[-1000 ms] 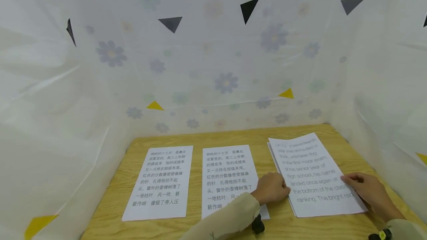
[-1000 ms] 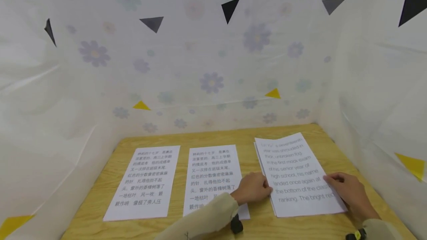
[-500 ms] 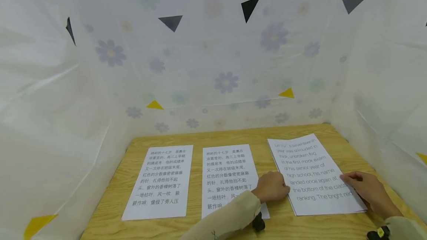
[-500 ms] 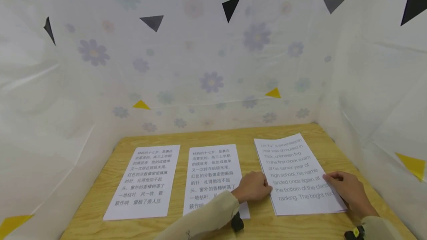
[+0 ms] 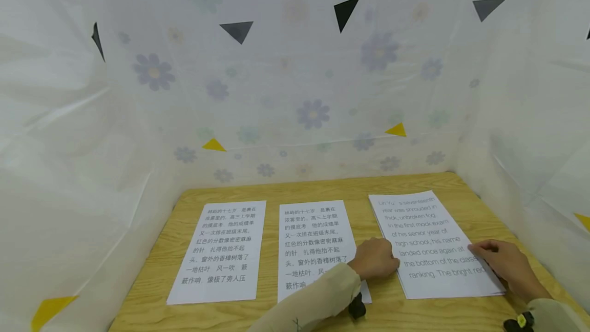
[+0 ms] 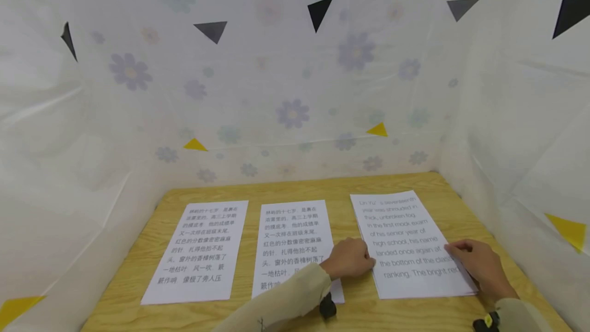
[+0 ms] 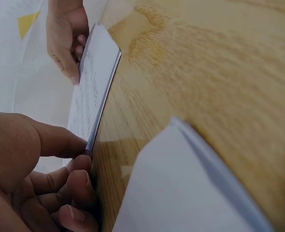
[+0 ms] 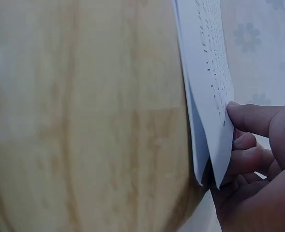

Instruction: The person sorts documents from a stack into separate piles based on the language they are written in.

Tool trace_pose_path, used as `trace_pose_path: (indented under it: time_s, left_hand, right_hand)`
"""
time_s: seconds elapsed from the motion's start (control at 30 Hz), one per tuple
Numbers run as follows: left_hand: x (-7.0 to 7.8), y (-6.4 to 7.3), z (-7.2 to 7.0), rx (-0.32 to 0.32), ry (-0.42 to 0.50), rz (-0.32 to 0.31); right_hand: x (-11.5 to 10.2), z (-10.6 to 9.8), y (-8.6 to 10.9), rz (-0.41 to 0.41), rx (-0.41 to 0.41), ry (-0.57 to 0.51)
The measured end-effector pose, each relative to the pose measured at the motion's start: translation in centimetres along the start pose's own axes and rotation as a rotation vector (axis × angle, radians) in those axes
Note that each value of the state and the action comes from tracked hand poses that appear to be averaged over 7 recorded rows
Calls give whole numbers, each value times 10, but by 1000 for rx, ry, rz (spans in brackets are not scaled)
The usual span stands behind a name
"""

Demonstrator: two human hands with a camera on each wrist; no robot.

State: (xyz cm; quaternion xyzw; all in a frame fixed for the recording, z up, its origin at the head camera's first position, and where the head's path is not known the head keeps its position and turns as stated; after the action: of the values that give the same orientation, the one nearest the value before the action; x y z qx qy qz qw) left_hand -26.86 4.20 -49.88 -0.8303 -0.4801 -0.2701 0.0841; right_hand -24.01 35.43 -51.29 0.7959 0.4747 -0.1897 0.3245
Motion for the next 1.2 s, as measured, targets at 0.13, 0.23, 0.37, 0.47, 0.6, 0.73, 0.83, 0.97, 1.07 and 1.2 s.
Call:
trace_pose_path:
  time_s: [0.13, 0.23, 0.37, 0.47, 0.6, 0.73, 0.83, 0.97, 1.07, 1.2]
  left_hand:
    - [0, 0, 0, -4, -4, 0]
    - [0, 0, 1, -10, 9, -5]
    - [-1, 0, 3, -17, 29, -5]
    - [-2, 1, 3, -20, 39, -1]
    - [-2, 1, 1, -8, 46, 16]
    - [-3, 2, -1, 8, 78, 42]
    - [-5, 5, -5, 18, 121, 59]
    - [-8, 9, -14, 40, 160, 68]
    - [-13, 16, -22, 54, 176, 71]
    - [-23, 27, -36, 70, 200, 76]
  right_hand:
    - [0, -1, 0, 0, 15, 1]
    - [0, -3, 1, -9, 26, -3]
    - [-2, -5, 4, -19, 33, -16]
    - [-4, -5, 4, -13, 32, -23]
    - [-12, 0, 6, -21, 16, -25]
    - [-25, 4, 12, -58, 4, -10]
    - [-36, 8, 16, -88, 7, 10]
    - [-51, 15, 22, -137, 11, 41]
    - [-62, 22, 26, -181, 5, 60]
    - [-77, 33, 32, -232, -2, 75]
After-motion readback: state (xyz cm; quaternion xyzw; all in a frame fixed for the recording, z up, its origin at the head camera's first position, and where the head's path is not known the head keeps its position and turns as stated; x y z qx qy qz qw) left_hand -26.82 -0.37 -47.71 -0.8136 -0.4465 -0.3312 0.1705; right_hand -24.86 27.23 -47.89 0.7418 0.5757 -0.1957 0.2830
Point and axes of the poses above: each hand's wrist, its own y-axis away from the middle knuckle, its own z-axis out of the palm, x = y × z, the point moved 9 cm from there along -y, towards the middle knuckle, and after that the axes turned 3 degrees about z, right-handed, at the moved point
